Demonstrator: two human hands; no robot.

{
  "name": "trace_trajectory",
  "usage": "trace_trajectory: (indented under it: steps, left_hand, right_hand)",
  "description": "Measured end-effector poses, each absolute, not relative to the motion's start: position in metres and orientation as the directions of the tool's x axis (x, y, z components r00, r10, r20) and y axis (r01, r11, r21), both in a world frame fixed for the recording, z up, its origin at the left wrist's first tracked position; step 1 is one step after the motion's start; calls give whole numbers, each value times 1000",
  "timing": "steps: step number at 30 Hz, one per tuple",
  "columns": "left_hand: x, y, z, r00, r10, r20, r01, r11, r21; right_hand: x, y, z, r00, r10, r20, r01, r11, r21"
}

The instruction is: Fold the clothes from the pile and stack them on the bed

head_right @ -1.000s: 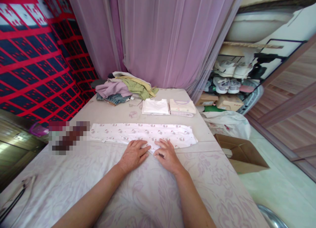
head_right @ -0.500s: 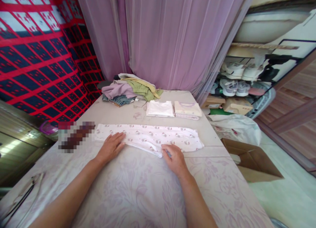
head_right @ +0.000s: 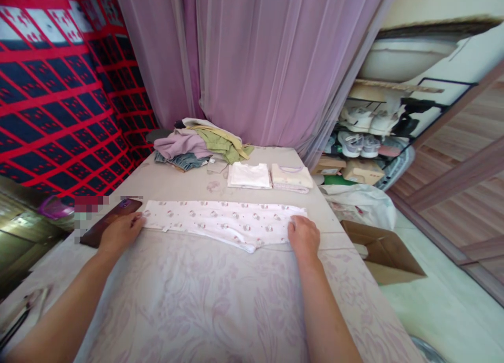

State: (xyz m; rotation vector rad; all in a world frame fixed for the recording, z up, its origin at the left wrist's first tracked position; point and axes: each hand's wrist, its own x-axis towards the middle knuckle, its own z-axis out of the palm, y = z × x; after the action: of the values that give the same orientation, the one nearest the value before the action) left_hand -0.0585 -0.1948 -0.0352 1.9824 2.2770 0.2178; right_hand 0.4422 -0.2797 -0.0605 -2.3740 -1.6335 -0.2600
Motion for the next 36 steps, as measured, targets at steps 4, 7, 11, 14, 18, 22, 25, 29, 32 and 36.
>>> trace_trajectory:
  steps: [4, 7, 11, 14, 18, 22, 25, 29, 32, 36]
  left_hand:
    - [-54, -188, -28, -167, 983, -76, 972, 177, 155]
    - [-50, -188, -23, -196, 977, -89, 966, 208, 150]
    - [-49, -189, -21, -211, 974, -78, 957, 222, 187]
    - [-52, -190, -25, -192, 980, -52, 954, 199, 223]
    - [-55, -190, -31, -184, 982, -30, 957, 186, 223]
    - [-54, -192, -33, -203, 979, -14, 953, 201, 227]
    - [-54, -195, -33, -240, 971, -2, 939, 233, 254]
    - [-55, -202, -34, -303, 952, 39, 916, 280, 286]
    - [-56, -206, -37, -313, 948, 53, 895, 276, 351]
    - [-58, -210, -44, -313, 946, 85, 880, 255, 400]
  right_hand:
    - [452, -271, -50, 391, 866, 311, 917, -395, -54]
    - [452, -255, -45, 333, 900, 280, 942, -332, -51]
    - [452, -233, -40, 233, 949, 212, 972, -235, -14]
    - [455, -225, -37, 232, 957, 174, 971, -237, 12]
    - [461, -224, -35, 269, 941, 206, 962, -275, -3]
    - [451, -228, -33, 284, 929, 239, 958, -285, -34]
    - [422, -238, -27, 213, 923, 320, 973, -171, -155]
    - [372, -263, -26, -260, 953, 155, 866, 302, -398]
    - [352, -280, -34, -391, 914, 106, 814, 397, -424]
    - [354, -288, -47, -330, 932, 147, 800, 359, -480]
